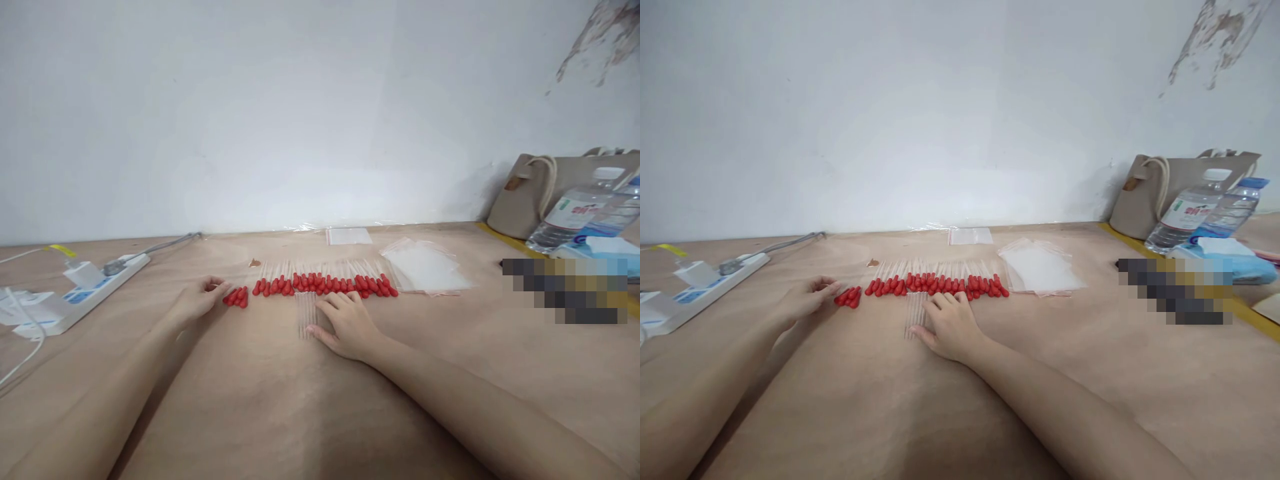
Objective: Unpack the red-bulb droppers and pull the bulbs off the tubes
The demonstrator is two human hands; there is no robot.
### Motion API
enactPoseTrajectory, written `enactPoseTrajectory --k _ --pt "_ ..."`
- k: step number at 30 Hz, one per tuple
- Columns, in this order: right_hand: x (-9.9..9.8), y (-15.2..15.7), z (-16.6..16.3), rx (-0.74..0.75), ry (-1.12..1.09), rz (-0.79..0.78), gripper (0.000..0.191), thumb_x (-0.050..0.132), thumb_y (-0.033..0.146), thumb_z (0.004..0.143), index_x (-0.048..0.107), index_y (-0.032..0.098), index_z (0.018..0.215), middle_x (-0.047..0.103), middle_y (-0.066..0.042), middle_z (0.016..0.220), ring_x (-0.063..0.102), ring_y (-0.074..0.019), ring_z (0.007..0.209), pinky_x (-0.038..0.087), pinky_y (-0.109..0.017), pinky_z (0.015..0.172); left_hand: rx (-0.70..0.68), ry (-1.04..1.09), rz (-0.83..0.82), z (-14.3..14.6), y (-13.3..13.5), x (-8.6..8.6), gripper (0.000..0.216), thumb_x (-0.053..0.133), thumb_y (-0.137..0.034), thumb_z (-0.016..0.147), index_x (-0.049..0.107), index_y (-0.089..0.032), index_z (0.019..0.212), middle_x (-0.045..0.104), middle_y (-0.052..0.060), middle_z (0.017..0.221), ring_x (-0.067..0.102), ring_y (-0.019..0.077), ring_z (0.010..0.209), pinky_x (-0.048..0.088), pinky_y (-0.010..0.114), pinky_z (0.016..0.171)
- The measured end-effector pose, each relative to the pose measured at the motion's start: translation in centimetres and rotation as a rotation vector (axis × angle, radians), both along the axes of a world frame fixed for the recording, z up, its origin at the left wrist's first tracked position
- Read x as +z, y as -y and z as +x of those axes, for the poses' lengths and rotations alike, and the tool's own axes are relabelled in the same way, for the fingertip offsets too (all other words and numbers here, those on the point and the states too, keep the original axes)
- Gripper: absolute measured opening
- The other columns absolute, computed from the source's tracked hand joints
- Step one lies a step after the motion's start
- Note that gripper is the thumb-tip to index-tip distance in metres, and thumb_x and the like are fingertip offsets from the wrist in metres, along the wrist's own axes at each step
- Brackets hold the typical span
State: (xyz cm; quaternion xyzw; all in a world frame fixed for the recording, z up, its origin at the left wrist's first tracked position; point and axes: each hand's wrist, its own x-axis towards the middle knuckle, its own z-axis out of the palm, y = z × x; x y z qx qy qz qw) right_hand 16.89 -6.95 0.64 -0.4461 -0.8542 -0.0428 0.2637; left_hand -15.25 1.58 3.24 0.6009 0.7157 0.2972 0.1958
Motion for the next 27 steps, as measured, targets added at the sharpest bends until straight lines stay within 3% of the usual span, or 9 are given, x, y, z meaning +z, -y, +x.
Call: enactPoseTrajectory --k 3,6,9,13,16,23,27 --pt "0.3 -0.4 1.0 -0.041 -0.020 0.035 0.036 0.043 0.045 0.085 0.056 0.017 0.103 0.057 -0.008 0.099 0.050 -0.0190 0.091 0.028 -0.034 0.079 -0.022 -0.200 0.103 0.2 0.0 0.3 0.045 0.051 -0.057 0.064 0.063 -0.019 0.084 0.065 0.004 0.077 0.056 0.0180 0.065 0.039 0.025 0.055" --pt "0.6 -0.9 2.0 -0.123 -0.074 0.055 0.034 0.045 0.040 0.084 0.053 0.017 0.108 0.056 -0.009 0.102 0.051 -0.0200 0.093 0.030 -0.034 0.079 -0.110 -0.298 0.096 1.4 -0.2 1.7 0.042 0.048 -0.054 0.066 0.064 -0.020 0.085 0.065 0.003 0.080 0.058 0.0203 0.073 0.041 0.026 0.062" --pt "0.7 -0.9 2.6 -0.166 -0.102 0.081 0.037 0.047 0.035 0.083 0.047 0.016 0.115 0.055 -0.010 0.106 0.050 -0.0214 0.095 0.032 -0.035 0.078 -0.156 -0.382 -0.023 3.5 -1.1 3.6 0.035 0.051 -0.049 0.063 0.065 -0.020 0.076 0.064 0.004 0.068 0.059 0.0227 0.070 0.041 0.027 0.062" --pt "0.3 0.0 3.0 -0.111 -0.082 0.110 0.038 0.050 0.027 0.080 0.046 0.016 0.116 0.054 -0.010 0.108 0.049 -0.0215 0.098 0.033 -0.034 0.079 -0.174 -0.563 -0.288 6.2 -2.9 5.2 0.023 0.057 -0.042 0.054 0.058 -0.019 0.050 0.053 0.004 0.044 0.056 0.0238 0.055 0.040 0.030 0.057" --pt "-0.3 0.7 3.2 -0.102 -0.120 0.107 0.039 0.050 0.024 0.078 0.046 0.015 0.116 0.054 -0.010 0.108 0.048 -0.0209 0.101 0.034 -0.033 0.080 -0.218 -0.581 -0.408 7.7 -3.6 5.3 0.022 0.058 -0.036 0.052 0.050 -0.019 0.041 0.045 0.002 0.036 0.049 0.0207 0.045 0.038 0.032 0.052" --pt "-1.0 0.6 3.6 -0.122 -0.159 0.104 0.036 0.049 0.021 0.078 0.047 0.016 0.113 0.054 -0.010 0.108 0.048 -0.0207 0.102 0.034 -0.034 0.080 -0.232 -0.528 -0.393 8.6 -3.3 4.4 0.012 0.054 -0.028 0.053 0.049 -0.019 0.047 0.042 0.001 0.037 0.045 0.0188 0.041 0.036 0.032 0.048" --pt "-1.3 0.5 3.7 -0.125 -0.158 0.110 0.036 0.050 0.021 0.078 0.048 0.016 0.113 0.054 -0.010 0.107 0.049 -0.0206 0.101 0.035 -0.034 0.081 -0.234 -0.522 -0.372 8.0 -3.0 5.2 0.014 0.053 -0.030 0.055 0.051 -0.019 0.047 0.044 0.003 0.038 0.046 0.0192 0.042 0.036 0.030 0.047"
